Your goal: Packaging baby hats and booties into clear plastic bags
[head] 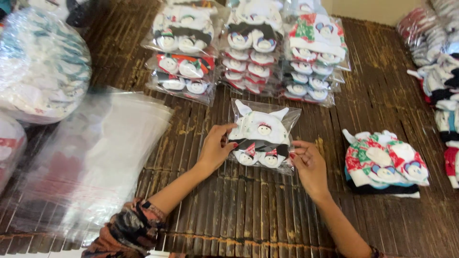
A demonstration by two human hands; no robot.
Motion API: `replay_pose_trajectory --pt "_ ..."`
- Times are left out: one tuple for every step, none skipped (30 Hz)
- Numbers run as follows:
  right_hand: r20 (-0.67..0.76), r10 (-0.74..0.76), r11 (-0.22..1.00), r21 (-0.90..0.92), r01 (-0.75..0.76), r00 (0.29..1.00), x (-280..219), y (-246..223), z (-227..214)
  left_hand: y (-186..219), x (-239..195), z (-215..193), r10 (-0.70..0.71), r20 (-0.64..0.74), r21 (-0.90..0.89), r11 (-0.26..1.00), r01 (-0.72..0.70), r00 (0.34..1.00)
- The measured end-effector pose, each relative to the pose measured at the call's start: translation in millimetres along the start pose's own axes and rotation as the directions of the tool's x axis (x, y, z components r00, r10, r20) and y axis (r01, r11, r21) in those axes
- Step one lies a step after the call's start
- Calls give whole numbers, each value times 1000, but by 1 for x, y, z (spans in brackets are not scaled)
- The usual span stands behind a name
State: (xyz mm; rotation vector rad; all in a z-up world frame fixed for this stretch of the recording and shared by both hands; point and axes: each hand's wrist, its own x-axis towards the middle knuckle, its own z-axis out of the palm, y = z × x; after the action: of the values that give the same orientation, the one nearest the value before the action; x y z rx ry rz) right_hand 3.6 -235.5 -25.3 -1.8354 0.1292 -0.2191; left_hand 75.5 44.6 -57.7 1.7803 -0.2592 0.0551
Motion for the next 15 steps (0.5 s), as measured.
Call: replay_pose_trajectory --pt "4 -10 1000 2 10 1000 3 -8 6 8 2 -7 7 -8 2 1000 -7 1000" --pt "0 -76 997 -27 76 997 5 -16 12 17 3 -14 98 -61 80 992 -93 993" --pt "-2 -142 988 -57 142 990 6 -24 17 24 4 -20 192 -107 162 972 -173 976" --pt "2 -148 988 -55 148 989 18 -29 24 31 14 -32 195 -113 164 971 -175 974" --pt "-6 -276 953 -129 273 961 30 -34 31 37 24 -43 328 -153 224 930 -290 932" --pt "-5 -397 899 -202 388 918 42 -38 39 42 33 -55 454 -182 289 872 -394 872" --pt "-2 -399 899 -198 391 917 56 -54 49 54 42 -68 455 -185 294 872 -392 871" --pt "22 -479 861 -186 474 878 70 -71 59 66 52 -81 503 -222 313 848 -427 836" --pt "45 -555 815 -171 553 831 84 -87 68 78 63 -94 548 -256 334 823 -460 796" --pt "43 -556 814 -171 555 830 103 -100 80 84 81 -109 551 -256 334 822 -462 795" --pt "55 -600 789 -122 602 798 123 -113 92 91 99 -124 584 -303 339 804 -488 753" --pt "64 -644 759 -72 647 762 142 -127 104 97 117 -139 616 -348 344 785 -515 706" --pt "62 -647 757 -73 650 760 156 -143 115 104 132 -151 620 -348 344 782 -519 704" --pt "70 -679 725 -89 683 731 169 -159 127 111 148 -164 632 -356 393 770 -504 688" --pt "78 -710 692 -106 714 700 183 -176 139 118 163 -177 645 -364 440 755 -486 672"
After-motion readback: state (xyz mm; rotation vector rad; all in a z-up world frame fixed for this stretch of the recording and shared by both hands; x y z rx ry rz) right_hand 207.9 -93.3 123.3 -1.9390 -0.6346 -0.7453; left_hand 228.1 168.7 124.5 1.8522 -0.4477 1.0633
